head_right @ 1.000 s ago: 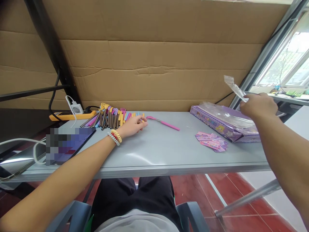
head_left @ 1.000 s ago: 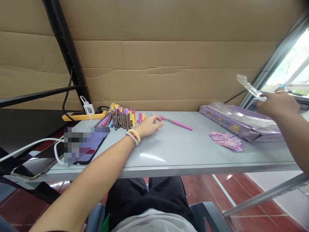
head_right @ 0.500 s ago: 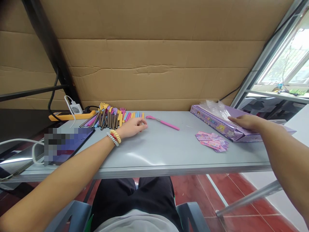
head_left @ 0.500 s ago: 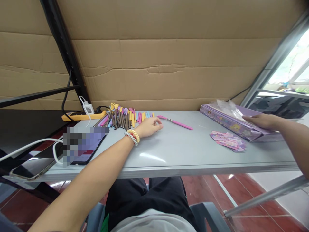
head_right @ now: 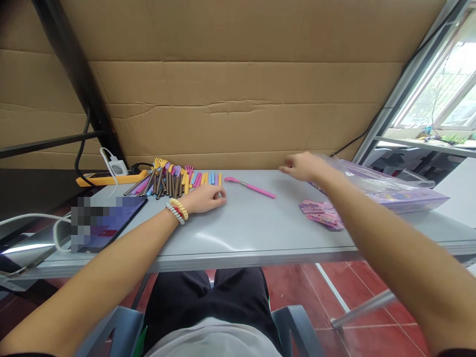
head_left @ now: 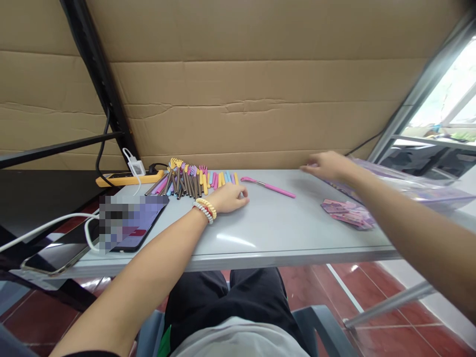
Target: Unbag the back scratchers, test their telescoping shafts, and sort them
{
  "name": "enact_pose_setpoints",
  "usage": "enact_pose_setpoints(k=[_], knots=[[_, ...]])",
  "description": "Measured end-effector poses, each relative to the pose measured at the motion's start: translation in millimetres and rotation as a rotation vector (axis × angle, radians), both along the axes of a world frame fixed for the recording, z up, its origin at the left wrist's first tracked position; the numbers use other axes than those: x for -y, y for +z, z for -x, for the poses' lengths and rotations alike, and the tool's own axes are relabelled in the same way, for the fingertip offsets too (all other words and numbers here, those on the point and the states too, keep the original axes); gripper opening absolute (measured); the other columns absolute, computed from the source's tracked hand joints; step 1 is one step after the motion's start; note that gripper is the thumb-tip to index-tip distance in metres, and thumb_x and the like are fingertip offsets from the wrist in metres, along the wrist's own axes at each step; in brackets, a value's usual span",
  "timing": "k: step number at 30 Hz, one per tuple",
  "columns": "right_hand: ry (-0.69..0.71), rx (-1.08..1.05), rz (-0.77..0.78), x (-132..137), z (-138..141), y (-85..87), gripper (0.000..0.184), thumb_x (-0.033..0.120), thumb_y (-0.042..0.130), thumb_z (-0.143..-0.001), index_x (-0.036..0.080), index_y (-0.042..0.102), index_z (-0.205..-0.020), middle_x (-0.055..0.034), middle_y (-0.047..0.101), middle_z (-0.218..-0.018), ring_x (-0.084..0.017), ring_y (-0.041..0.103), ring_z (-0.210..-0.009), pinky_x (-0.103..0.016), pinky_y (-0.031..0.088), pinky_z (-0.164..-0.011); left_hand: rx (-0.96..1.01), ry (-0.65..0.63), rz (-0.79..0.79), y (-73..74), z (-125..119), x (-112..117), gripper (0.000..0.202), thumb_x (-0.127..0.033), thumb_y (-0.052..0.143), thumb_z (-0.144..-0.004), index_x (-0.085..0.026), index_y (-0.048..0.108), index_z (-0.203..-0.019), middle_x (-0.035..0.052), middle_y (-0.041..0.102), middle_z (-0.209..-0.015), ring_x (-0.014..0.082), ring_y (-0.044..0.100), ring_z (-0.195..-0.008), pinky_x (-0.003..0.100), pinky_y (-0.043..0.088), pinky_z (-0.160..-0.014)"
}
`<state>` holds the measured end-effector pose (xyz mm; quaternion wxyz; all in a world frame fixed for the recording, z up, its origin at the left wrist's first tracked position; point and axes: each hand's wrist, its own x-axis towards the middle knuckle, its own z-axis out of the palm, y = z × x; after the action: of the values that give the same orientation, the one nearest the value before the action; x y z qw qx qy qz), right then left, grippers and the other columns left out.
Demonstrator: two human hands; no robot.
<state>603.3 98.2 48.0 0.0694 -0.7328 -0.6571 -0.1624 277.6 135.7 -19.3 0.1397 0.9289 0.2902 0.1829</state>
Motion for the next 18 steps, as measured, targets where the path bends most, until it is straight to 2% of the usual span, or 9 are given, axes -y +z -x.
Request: enact_pose_setpoints(k=[4, 7, 12, 18], knots=[[0.093, -0.116, 0.249, -22, 67, -31.1, 0.059, 0.06, 0.048, -0.078, 0.019, 0.059, -0.118, -0.012, 0.063, -0.117, -0.028, 0.059, -0.102, -0.035, 0.044, -0.079, -0.032, 0.018, -0.033, 2.3, 3, -1, 0.025, -0.038, 0.049, -0.081, -0.02, 0.064, -0.089, 0.0029, 0.063, -0.071, 0.0171, 0.056, -0.064, 0.027, 0.039, -0.06], [0.087, -0.18, 0.298, -32, 94, -52.3, 0.064, 0.065, 0.045, -0.078, 0.019, 0.056, -0.121, -0.0143, 0.06, -0.121, -0.03, 0.058, -0.105, -0.036, 0.045, -0.078, -0.054, 0.029, -0.049, 3.1, 4, -2, 0.026, -0.039, 0.048, -0.081, -0.02, 0.064, -0.089, 0.0031, 0.064, -0.072, 0.0174, 0.057, -0.066, 0.027, 0.039, -0.06], [0.141, -0.153, 0.197, -34, 97, -72.1, 0.042, 0.049, 0.044, -0.084, 0.018, 0.058, -0.108, -0.0144, 0.061, -0.113, -0.027, 0.058, -0.099, -0.034, 0.044, -0.075, -0.061, 0.03, -0.039, 4.0, 4, -1, 0.025, -0.038, 0.049, -0.08, -0.02, 0.065, -0.09, 0.0032, 0.064, -0.074, 0.0176, 0.057, -0.067, 0.027, 0.04, -0.061], [0.162, -0.223, 0.078, -32, 92, -78.5, 0.025, 0.034, 0.041, -0.087, 0.017, 0.057, -0.093, -0.0142, 0.065, -0.101, -0.025, 0.058, -0.088, -0.032, 0.041, -0.071, -0.052, 0.022, -0.027, 1.1, 2, -4, 0.025, -0.038, 0.051, -0.08, -0.02, 0.065, -0.089, 0.003, 0.064, -0.071, 0.0174, 0.057, -0.066, 0.027, 0.04, -0.062]])
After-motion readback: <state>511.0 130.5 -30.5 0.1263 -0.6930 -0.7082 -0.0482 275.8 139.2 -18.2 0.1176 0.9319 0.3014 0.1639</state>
